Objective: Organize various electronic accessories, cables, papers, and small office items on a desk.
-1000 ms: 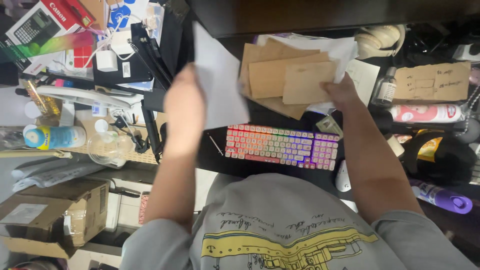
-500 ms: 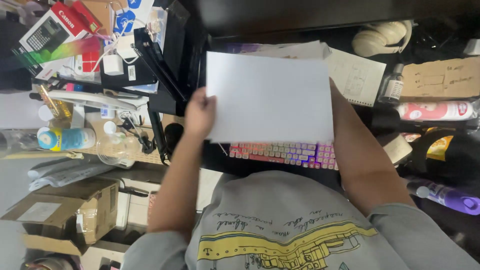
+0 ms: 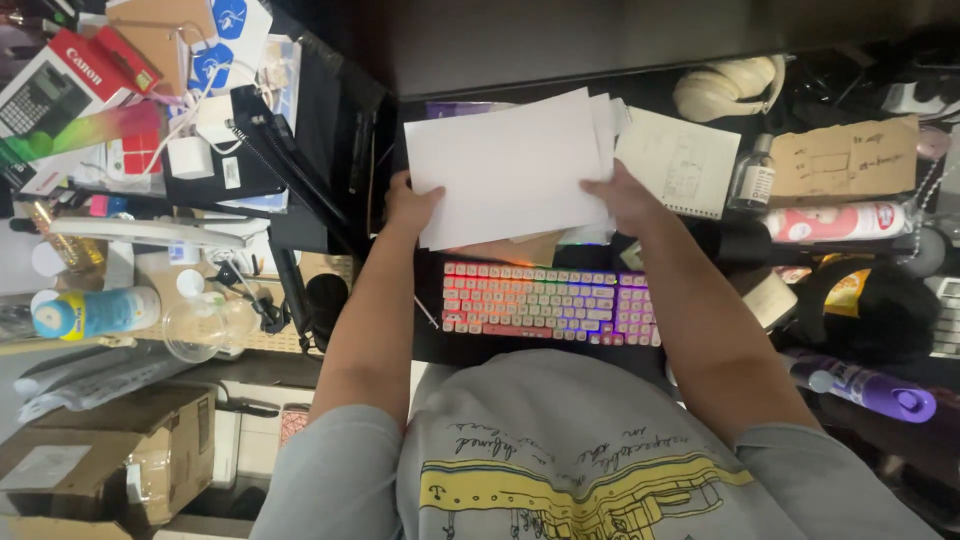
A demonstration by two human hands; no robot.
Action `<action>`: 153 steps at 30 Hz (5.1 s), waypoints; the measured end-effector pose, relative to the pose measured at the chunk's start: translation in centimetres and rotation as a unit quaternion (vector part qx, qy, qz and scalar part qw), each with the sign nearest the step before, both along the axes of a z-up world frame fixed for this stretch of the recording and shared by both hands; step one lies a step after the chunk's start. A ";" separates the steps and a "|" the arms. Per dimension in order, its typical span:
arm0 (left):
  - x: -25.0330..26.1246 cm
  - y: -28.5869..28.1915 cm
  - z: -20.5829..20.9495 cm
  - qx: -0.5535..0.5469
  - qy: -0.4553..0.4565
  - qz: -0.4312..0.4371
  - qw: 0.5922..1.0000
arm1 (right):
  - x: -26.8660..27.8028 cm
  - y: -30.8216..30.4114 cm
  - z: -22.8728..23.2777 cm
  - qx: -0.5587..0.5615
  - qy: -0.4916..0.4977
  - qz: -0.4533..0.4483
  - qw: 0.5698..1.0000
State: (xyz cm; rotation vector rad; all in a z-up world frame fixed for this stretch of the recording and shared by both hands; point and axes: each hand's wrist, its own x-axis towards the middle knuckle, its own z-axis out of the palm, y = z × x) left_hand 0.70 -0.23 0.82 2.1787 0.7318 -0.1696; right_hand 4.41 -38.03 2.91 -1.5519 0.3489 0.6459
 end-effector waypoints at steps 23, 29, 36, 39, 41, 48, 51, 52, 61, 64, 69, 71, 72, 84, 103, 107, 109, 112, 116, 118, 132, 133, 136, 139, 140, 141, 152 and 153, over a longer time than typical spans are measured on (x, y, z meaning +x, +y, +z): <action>-9.9 -4.4 13.8 -0.506 0.028 -0.002 0.862 | -12.8 -8.4 9.5 0.155 -0.003 -0.058 0.986; -16.9 -1.4 19.7 -0.577 -0.031 -0.058 0.814 | -16.3 -9.2 13.1 0.190 0.001 0.023 0.982; -23.5 8.6 28.6 -0.568 -0.184 -0.097 0.796 | -16.0 -0.2 19.9 0.187 -0.008 0.124 0.974; -26.0 14.4 32.0 -0.549 -0.221 -0.066 0.803 | -16.7 8.5 25.0 0.251 -0.085 0.163 0.950; -27.5 19.5 32.5 -0.541 -0.238 -0.053 0.805 | -16.1 13.5 26.0 0.241 -0.061 0.193 0.949; -27.2 36.2 40.2 -0.287 -0.218 -0.020 0.933 | -15.1 35.8 34.8 0.178 -0.198 0.225 0.937; -22.7 46.3 37.0 -0.211 -0.298 -0.064 0.929 | -11.5 43.8 34.8 0.140 -0.290 0.224 0.920; -21.8 48.0 37.0 -0.211 -0.300 -0.065 0.928 | -10.4 46.3 35.0 0.139 -0.291 0.224 0.920; -11.7 60.3 30.4 0.106 -0.345 0.085 0.929 | -0.6 61.3 29.9 0.017 -0.346 0.161 0.924; -9.9 62.0 27.5 0.044 -0.405 0.079 0.910 | 0.2 63.3 28.7 -0.077 -0.353 0.142 0.922; -9.9 61.7 25.7 0.085 -0.320 0.098 0.938 | 1.2 64.4 25.9 -0.239 -0.354 0.175 0.887; -10.3 61.7 25.4 0.104 -0.299 0.091 0.944 | 0.4 64.6 26.2 -0.225 -0.328 0.163 0.903; -10.5 61.7 25.2 0.124 -0.279 0.087 0.948 | -0.1 64.8 26.4 -0.208 -0.305 0.154 0.916; -9.9 62.5 24.7 0.122 -0.157 0.073 0.977 | -1.8 64.0 29.1 -0.401 -0.270 0.215 0.849; -17.0 26.3 35.2 0.001 -0.431 -0.305 0.850 | -18.5 29.9 21.6 0.099 -0.347 0.013 0.932; -17.6 19.7 32.3 -0.059 -0.381 -0.351 0.853 | -19.5 17.6 11.3 -0.047 -0.323 -0.111 0.939; -17.8 16.5 31.4 -0.112 -0.340 -0.361 0.861 | -20.0 12.9 8.5 -0.060 -0.290 -0.142 0.944; -17.6 11.8 30.2 -0.113 -0.332 -0.383 0.855 | -18.9 7.3 6.2 -0.030 -0.125 -0.263 0.956; -17.0 5.2 28.7 -0.114 -0.299 -0.386 0.865 | -14.5 -0.1 -2.9 0.226 0.000 -0.443 0.868; -16.8 1.8 28.1 -0.109 -0.293 -0.375 0.873 | -11.6 -2.6 -6.7 0.312 0.042 -0.458 0.832; -16.5 -9.9 25.2 -0.138 -0.225 -0.303 0.916 | -0.1 -4.0 -12.0 0.321 0.170 -0.533 0.764; -16.3 -10.1 24.4 -0.137 -0.227 -0.298 0.917 | -0.6 -3.8 -10.8 0.320 0.171 -0.528 0.768; -15.6 -10.5 21.1 -0.137 -0.232 -0.280 0.921 | -3.0 -3.3 -7.8 0.304 0.107 -0.516 0.794; -14.0 -11.0 15.7 -0.134 -0.212 -0.271 0.929 | -6.4 -2.9 -5.1 0.425 0.020 -0.405 0.809; -13.5 -11.2 13.8 -0.181 -0.197 -0.259 0.928 | -7.9 -2.5 -3.6 0.413 0.047 -0.367 0.832; -12.9 -11.4 11.8 -0.228 -0.182 -0.245 0.925 | -9.4 -2.1 -2.2 0.400 0.074 -0.328 0.853; -9.8 -13.5 15.0 -0.651 0.076 -0.066 0.752 | -15.6 -4.7 8.6 0.226 0.026 0.098 0.969; -10.1 -13.5 14.5 -0.567 0.100 -0.136 0.807 | -15.4 -4.7 9.1 0.156 -0.007 0.123 0.980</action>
